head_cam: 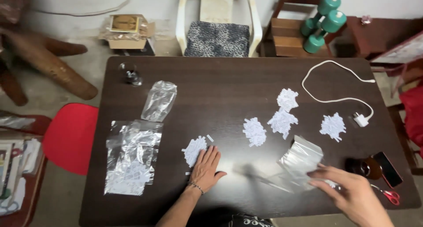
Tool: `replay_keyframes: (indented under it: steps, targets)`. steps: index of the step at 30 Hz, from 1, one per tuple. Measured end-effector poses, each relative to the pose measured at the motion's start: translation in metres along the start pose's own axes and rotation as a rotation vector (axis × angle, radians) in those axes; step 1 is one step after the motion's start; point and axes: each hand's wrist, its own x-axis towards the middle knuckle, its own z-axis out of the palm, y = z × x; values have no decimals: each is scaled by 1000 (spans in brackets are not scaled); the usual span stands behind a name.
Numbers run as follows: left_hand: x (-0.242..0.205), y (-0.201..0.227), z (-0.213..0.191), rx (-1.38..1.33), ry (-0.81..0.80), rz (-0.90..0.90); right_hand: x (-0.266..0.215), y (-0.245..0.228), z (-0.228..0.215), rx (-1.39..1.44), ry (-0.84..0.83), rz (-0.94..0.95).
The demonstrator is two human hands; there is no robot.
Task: The person is sorting and placing small white paper cutouts into individual clear plastic bags on a dark table.
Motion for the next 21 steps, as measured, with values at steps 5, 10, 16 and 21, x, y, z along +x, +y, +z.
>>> replay_keyframes:
  steps: [5, 10, 16, 21]
  targets:
    - [0, -43, -15, -52, 230, -482, 87, -42, 29, -9, -135, -230]
    - [23, -77, 15, -72, -71, -957, 155, -73, 63, -130, -289, -262]
    - [54, -49, -1, -167, -199, -1008, 188, -92, 84, -178, -316, -322]
    - [56, -73, 45, -222, -194, -1082, 194, -85, 89, -181, -386, -338]
